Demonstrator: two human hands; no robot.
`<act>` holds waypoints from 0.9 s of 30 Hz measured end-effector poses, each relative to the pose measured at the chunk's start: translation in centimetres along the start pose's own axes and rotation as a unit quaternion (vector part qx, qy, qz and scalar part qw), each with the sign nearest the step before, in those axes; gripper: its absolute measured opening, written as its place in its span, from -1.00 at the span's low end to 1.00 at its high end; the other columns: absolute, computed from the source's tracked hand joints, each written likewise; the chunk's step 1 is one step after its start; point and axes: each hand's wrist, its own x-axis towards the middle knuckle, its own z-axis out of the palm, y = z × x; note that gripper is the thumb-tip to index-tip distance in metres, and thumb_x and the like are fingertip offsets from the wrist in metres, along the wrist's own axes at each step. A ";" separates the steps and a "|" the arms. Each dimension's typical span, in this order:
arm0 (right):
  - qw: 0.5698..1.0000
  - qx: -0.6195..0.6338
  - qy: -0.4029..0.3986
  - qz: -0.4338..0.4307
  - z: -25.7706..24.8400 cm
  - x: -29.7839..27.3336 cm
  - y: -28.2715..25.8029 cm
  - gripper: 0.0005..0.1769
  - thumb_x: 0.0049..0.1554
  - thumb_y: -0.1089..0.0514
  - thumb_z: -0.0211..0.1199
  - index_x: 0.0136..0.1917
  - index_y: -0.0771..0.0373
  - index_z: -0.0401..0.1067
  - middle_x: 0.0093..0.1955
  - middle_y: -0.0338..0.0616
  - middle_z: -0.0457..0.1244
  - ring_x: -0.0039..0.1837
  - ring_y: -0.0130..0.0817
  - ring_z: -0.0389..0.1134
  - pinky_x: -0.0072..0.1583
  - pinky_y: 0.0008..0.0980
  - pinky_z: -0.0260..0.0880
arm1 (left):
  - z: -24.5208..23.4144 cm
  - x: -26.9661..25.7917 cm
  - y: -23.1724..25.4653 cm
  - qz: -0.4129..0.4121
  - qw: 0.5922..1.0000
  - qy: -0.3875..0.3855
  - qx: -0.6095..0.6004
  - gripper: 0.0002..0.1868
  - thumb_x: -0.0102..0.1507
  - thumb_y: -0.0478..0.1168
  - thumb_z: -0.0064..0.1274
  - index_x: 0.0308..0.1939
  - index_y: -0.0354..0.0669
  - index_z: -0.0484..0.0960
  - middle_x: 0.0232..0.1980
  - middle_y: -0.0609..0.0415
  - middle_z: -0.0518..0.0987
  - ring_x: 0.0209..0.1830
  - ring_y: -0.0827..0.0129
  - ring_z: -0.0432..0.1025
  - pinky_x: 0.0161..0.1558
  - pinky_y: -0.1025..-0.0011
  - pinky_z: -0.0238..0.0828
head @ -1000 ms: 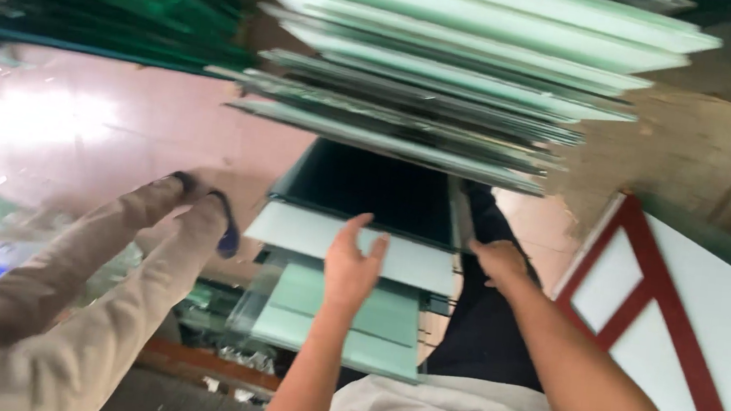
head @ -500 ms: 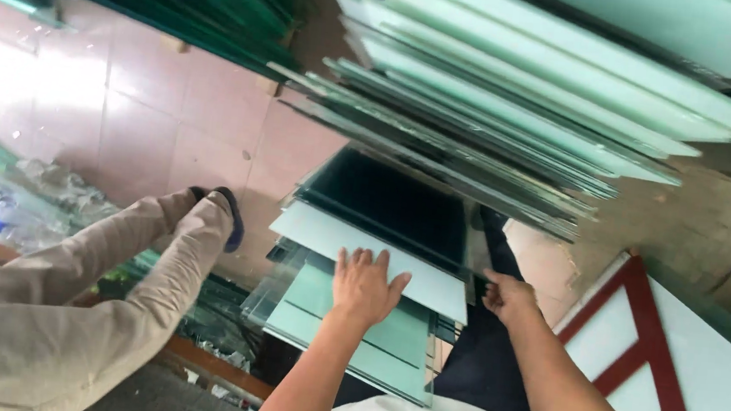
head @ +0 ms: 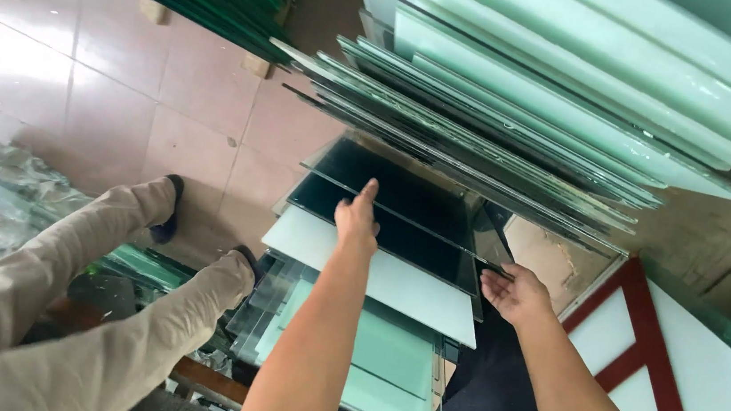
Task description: Sorting and organizing glass sheets in a storage facility, including moving sheets between stacks and measuring them.
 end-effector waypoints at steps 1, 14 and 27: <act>0.999 0.044 -0.015 0.013 -0.8 1.8 0.5 -0.45 0.41 0.10 0.25 0.53 0.36 0.18 0.51 0.22 0.26 0.44 0.01 0.41 0.38 0.00 0.57 | 0.4 1.2 0.3 -0.044 0.995 0.001 -0.084 0.20 0.38 0.09 0.39 0.86 -0.03 -0.13 0.78 -0.31 0.20 0.75 -0.27 0.15 0.64 -0.31 0.11; 0.948 0.315 -0.024 0.042 4.2 1.0 0.7 -0.45 0.38 0.36 0.25 0.58 0.30 0.19 0.62 0.16 0.18 0.65 0.18 0.25 0.52 0.34 0.44 | 1.2 2.5 3.3 -0.030 0.999 -0.022 -0.027 -0.19 0.47 -0.39 -0.03 0.80 -0.14 0.05 0.46 -0.45 0.56 0.27 -0.25 0.65 0.23 -0.10 0.72; 0.947 0.315 -0.060 0.011 2.3 3.7 3.1 -0.71 0.33 0.35 0.34 0.30 0.34 0.41 0.34 0.05 0.37 0.48 0.07 0.43 0.49 0.23 0.55 | -1.1 1.2 3.9 -0.005 0.995 -0.078 -0.065 -0.17 0.44 -0.43 0.00 0.78 -0.20 0.07 0.48 -0.46 0.54 0.35 -0.28 0.59 0.31 -0.13 0.67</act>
